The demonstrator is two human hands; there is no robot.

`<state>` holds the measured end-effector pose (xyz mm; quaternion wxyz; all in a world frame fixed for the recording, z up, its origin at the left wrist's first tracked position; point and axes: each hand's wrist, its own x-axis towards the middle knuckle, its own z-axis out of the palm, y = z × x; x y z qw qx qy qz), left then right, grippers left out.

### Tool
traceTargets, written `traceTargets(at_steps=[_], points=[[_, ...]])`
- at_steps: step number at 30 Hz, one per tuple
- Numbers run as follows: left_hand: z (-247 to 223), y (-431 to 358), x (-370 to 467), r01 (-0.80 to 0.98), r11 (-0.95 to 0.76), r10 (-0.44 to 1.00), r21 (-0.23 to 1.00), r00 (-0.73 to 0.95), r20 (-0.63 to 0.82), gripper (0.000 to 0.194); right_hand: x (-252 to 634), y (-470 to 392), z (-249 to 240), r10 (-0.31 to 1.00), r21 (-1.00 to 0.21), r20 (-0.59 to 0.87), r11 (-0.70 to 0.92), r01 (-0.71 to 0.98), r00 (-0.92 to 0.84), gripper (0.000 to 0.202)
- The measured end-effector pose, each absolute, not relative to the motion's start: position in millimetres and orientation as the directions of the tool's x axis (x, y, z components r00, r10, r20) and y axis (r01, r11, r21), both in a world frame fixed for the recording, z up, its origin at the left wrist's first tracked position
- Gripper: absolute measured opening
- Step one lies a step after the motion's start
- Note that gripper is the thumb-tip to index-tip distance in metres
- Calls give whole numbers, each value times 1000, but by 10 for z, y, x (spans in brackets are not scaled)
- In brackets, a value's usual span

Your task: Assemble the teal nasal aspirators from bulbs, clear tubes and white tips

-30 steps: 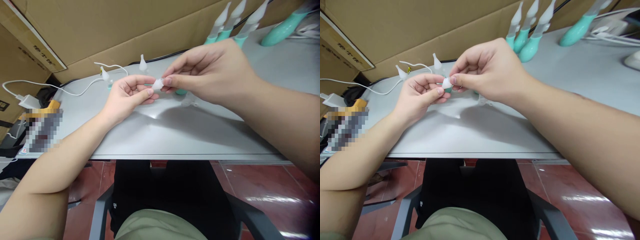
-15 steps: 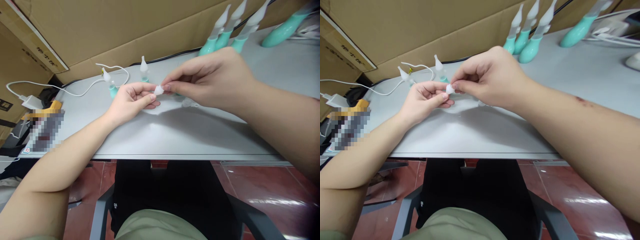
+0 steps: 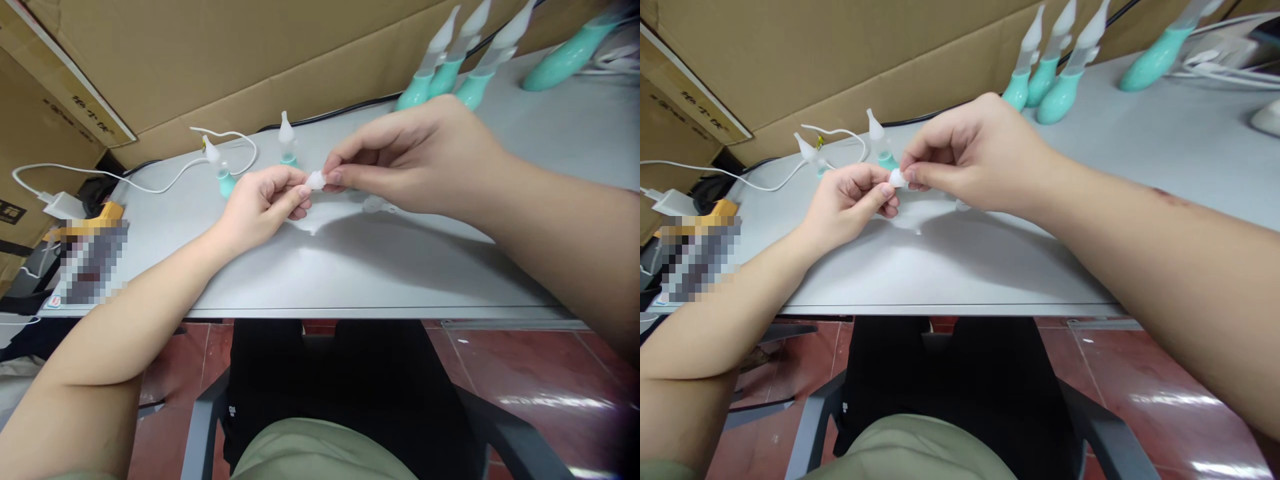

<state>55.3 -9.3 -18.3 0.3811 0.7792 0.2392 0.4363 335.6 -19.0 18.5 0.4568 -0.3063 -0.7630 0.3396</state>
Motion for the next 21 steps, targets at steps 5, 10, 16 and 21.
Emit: traceTargets(at_steps=[5,10,16,21], points=[[-160,-100,544,68,-624,695,779,505,512,54,3318,-197,248,767,-765,515,613,199,-384,14],[-157,-82,534,23,-722,602,691,513,612,32,3350,-175,271,794,-821,446,546,165,-413,15],[-136,-131,541,58,-844,487,533,497,718,14,3396,-185,324,800,-833,402,522,185,-446,14],[-107,-199,563,115,-844,509,524,480,715,16,3390,-202,379,795,-823,397,529,205,-460,13]])
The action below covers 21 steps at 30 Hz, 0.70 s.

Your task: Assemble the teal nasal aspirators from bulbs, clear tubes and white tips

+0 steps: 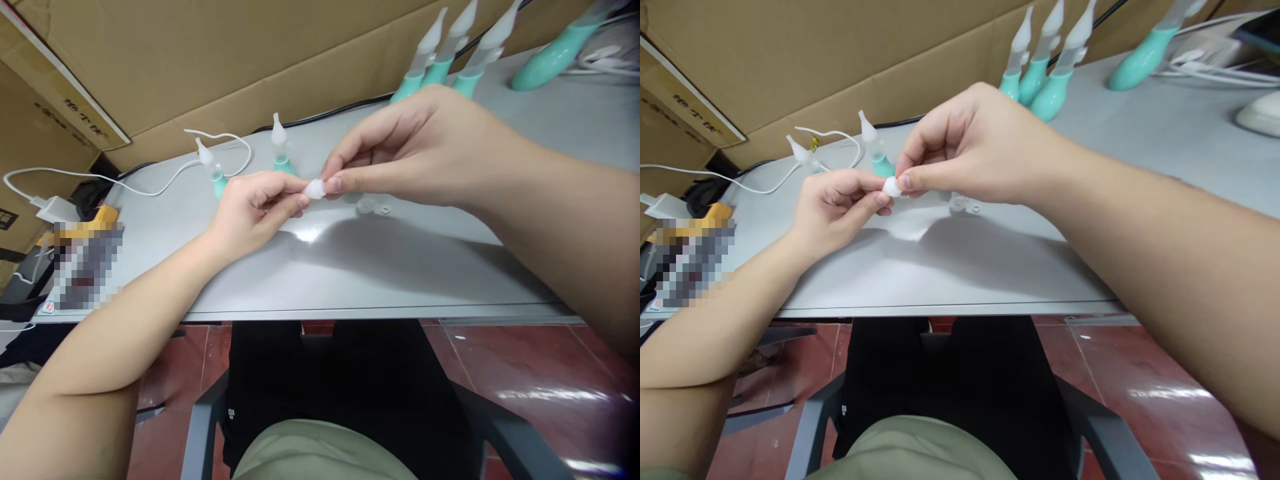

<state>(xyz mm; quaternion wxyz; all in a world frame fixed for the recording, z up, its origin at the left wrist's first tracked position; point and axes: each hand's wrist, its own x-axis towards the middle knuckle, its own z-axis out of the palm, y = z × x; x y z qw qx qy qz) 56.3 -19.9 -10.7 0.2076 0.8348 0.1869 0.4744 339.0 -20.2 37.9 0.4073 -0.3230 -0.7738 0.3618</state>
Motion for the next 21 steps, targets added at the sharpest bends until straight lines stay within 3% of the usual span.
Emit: traceTargets(at_steps=[5,8,14,17,21], points=[[-99,-223,593,148,-686,695,712,422,582,57,3347,-241,332,742,-713,536,653,254,-404,12],[-93,-219,592,162,-604,761,780,407,504,68,3327,-282,306,723,-679,575,683,270,-384,13],[-71,-208,563,81,-610,731,789,443,519,52,3340,-242,313,727,-731,539,655,193,-426,15],[-80,-210,557,46,-660,682,749,455,573,39,3344,-182,304,751,-780,484,603,168,-449,19],[-111,-215,555,102,-729,640,677,451,622,39,3346,-160,293,763,-826,431,549,129,-482,15]])
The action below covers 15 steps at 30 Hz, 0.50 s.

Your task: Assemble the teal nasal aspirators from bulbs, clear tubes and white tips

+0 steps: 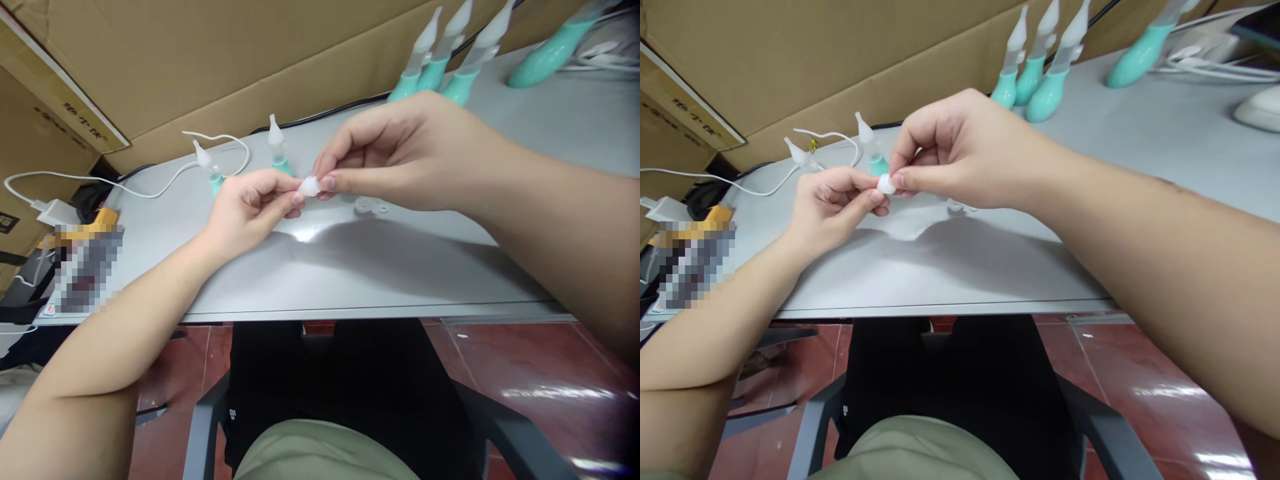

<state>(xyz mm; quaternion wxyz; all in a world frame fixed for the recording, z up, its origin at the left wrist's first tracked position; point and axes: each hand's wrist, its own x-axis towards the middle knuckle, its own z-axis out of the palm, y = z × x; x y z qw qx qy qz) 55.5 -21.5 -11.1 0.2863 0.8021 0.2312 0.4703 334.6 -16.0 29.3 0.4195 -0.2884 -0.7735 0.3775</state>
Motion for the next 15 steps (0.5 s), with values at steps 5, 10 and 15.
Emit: traceTargets(at_steps=[5,10,15], points=[[-121,-210,539,129,-845,514,519,463,722,22,3353,-191,320,783,-847,396,513,140,-479,15],[-80,-175,522,152,-919,389,363,486,783,11,3328,-216,354,799,-861,369,487,151,-475,22],[-26,-171,493,201,-948,318,248,529,787,10,3303,-245,386,789,-880,353,463,109,-502,20]])
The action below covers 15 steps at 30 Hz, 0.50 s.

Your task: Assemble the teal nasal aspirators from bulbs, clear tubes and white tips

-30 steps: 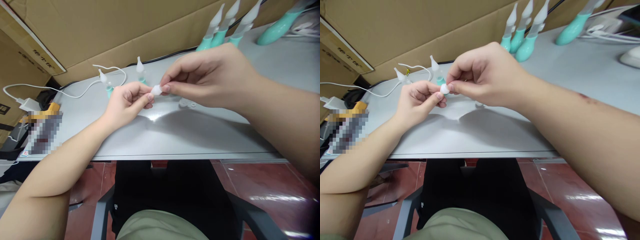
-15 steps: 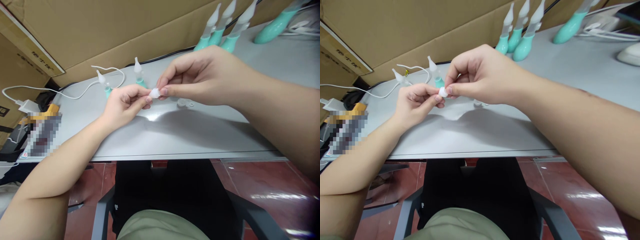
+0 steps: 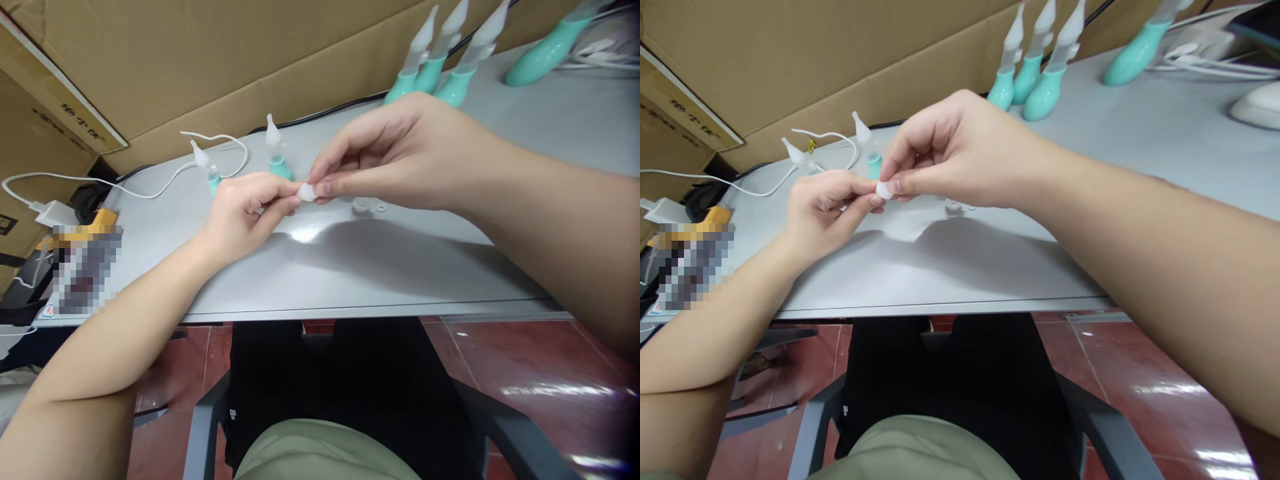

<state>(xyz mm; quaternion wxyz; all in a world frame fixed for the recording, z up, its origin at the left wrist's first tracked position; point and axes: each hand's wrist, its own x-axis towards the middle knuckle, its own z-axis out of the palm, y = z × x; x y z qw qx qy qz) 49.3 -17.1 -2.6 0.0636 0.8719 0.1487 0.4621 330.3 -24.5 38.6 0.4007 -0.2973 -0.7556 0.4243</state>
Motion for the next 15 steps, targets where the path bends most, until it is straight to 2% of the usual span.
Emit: traceTargets(at_steps=[7,12,15], points=[[1,-228,448,292,-941,314,171,565,763,17,3311,-282,405,798,-866,343,473,161,-495,15],[2,-238,456,301,-937,323,176,561,762,23,3294,-256,390,782,-851,379,505,145,-495,17],[13,-241,465,282,-941,320,188,559,765,19,3288,-231,377,779,-853,382,504,134,-497,17]])
